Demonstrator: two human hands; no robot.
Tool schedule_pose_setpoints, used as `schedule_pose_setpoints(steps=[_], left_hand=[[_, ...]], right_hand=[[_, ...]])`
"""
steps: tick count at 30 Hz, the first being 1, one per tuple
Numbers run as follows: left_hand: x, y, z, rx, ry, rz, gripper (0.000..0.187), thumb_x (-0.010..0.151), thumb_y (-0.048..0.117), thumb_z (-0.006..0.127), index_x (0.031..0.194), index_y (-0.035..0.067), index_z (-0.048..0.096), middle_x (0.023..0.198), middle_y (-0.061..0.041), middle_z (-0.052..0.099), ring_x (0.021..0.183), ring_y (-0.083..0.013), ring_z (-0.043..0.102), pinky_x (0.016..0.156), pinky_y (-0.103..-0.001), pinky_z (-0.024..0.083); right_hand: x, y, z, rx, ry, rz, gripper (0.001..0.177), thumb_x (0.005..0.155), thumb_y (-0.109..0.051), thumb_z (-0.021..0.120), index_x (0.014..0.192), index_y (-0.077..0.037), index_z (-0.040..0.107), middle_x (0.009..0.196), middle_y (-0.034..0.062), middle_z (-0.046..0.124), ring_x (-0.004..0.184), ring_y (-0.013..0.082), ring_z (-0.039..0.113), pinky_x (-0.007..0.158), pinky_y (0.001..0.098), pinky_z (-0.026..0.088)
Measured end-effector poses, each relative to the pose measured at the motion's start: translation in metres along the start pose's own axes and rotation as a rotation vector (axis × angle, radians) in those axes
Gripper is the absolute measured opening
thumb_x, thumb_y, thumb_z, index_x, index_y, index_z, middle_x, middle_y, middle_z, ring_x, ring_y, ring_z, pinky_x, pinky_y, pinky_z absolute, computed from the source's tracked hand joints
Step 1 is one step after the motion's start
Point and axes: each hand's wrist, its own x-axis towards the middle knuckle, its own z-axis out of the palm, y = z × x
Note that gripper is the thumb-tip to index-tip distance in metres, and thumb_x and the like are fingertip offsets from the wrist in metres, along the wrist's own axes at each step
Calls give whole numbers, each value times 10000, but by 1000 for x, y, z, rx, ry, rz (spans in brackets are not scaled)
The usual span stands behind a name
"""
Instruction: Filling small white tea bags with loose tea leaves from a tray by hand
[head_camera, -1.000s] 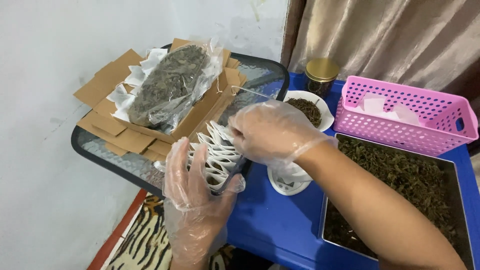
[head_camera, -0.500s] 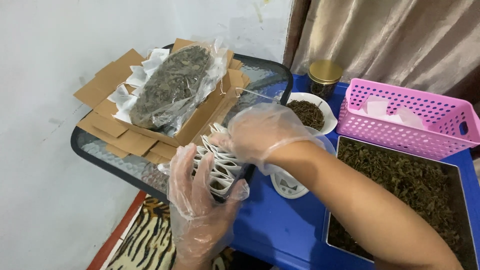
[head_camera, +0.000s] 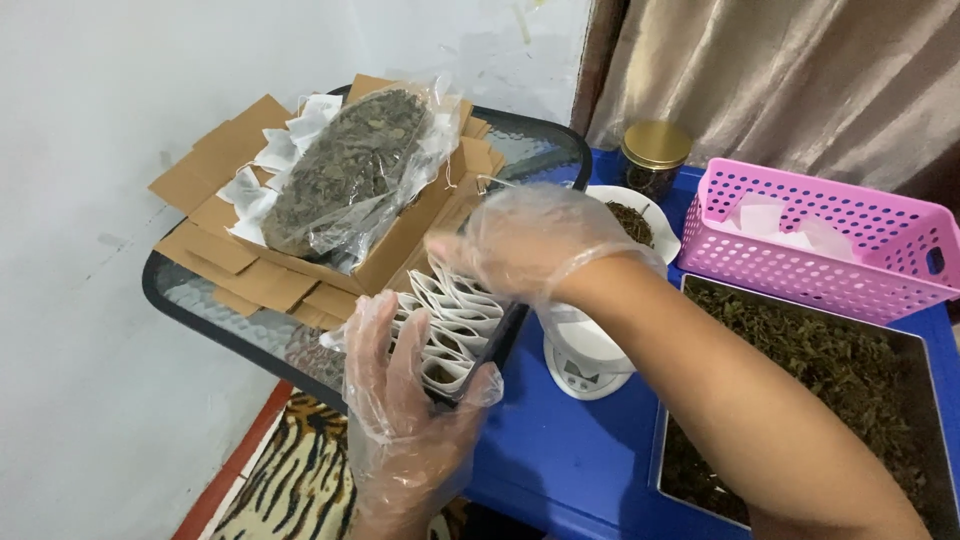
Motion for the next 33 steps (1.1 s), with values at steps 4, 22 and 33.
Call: schedule_pose_setpoints(steps=[4,22,33], left_hand=[[-1,-2,1,2,12,-1,701,948,466,727,1463,102,422,1545,-200,418,1461,-512,452,1219,-699,413],[3,4,0,-34,31,-39,735,924,452,731,1447,35,426,1537,-244,430,1474,-508,428,1238,-678,393],[2,1,1,-35,39,-14,748,926,486,722,1464,67,413,1539,-235,441,1462,-524,448,1225,-688,402]], right_hand=[[0,-4,0,121,114,39,656,1146,-571,258,655,-173,437,648,-24,424,601,139,454,728,315,494],[35,-7,17,69,-12,-118,750,1026,-706,303,577,-109,372,637,61,410,587,234,414,617,419,337],[29,-5,13,105,9,-95,728,1023,-662,255,656,-84,504,755,103,577,719,289,555,690,446,408]])
